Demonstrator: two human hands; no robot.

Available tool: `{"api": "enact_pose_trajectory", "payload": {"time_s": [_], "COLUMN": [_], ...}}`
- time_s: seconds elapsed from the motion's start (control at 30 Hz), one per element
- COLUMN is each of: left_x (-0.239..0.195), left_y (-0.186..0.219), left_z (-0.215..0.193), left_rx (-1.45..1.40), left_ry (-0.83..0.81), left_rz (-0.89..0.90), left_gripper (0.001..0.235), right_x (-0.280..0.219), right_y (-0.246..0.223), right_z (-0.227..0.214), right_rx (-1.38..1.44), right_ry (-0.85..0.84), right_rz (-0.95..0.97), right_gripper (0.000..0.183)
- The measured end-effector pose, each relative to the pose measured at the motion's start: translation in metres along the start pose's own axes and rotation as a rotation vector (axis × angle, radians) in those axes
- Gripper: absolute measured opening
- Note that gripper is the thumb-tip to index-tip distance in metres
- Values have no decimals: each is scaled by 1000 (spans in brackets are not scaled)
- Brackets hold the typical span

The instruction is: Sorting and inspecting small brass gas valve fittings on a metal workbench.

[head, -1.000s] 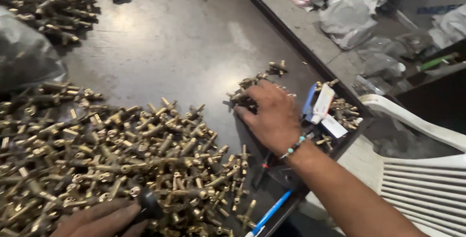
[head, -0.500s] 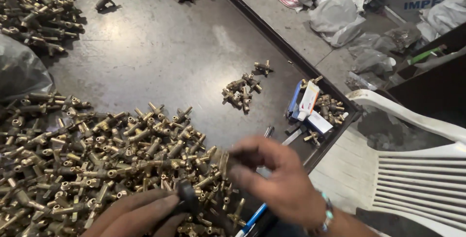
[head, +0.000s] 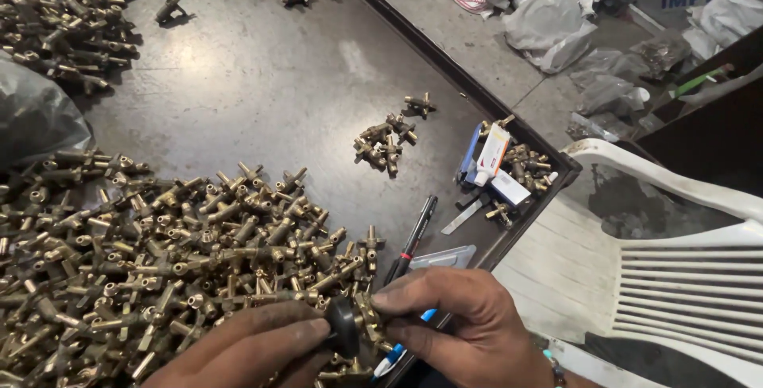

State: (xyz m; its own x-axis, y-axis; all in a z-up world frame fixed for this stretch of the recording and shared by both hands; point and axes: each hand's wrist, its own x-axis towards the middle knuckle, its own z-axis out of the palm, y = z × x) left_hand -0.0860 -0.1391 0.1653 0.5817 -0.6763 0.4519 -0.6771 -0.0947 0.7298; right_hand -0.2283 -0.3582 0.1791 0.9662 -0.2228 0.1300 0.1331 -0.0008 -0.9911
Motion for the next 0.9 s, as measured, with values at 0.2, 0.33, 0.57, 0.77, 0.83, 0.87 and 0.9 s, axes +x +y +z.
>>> {"api": "enact_pose_trajectory", "payload": {"time_s": [0.2, 0.33, 0.57, 0.77, 0.83, 0.87, 0.9], "left_x": [8, 12, 1, -23, -11, -5, -3], "left_y": [11, 23, 20, -13, 8, 19, 22], "left_z": [-1, -7, 4, 14, 4, -2, -7], "left_rx": [-86, -13, -307, -976, -803, -630, -631], "left_ry": [-12, -30, -125, -202, -148, -95, -92], "left_rz": [5, 11, -309, -904, -828, -752, -751], "left_gripper": [31, 26, 26, 23, 24, 25, 25], "right_x": [-2, -6, -1, 1, -7, -10, -7], "right_y": [-8, -9, -22, -23, -10, -4, -3], "right_z": [0, -2, -3, -6, -2, 0, 0], "right_rx": [-178, -113, -567, -677, -440, -199, -200], "right_ry": [11, 46, 6, -60, -6, 46, 44], "right_rz": [-145, -102, -397, -504, -234, 35, 35], "right_gripper": [26, 26, 24, 25, 24, 23, 23]}}
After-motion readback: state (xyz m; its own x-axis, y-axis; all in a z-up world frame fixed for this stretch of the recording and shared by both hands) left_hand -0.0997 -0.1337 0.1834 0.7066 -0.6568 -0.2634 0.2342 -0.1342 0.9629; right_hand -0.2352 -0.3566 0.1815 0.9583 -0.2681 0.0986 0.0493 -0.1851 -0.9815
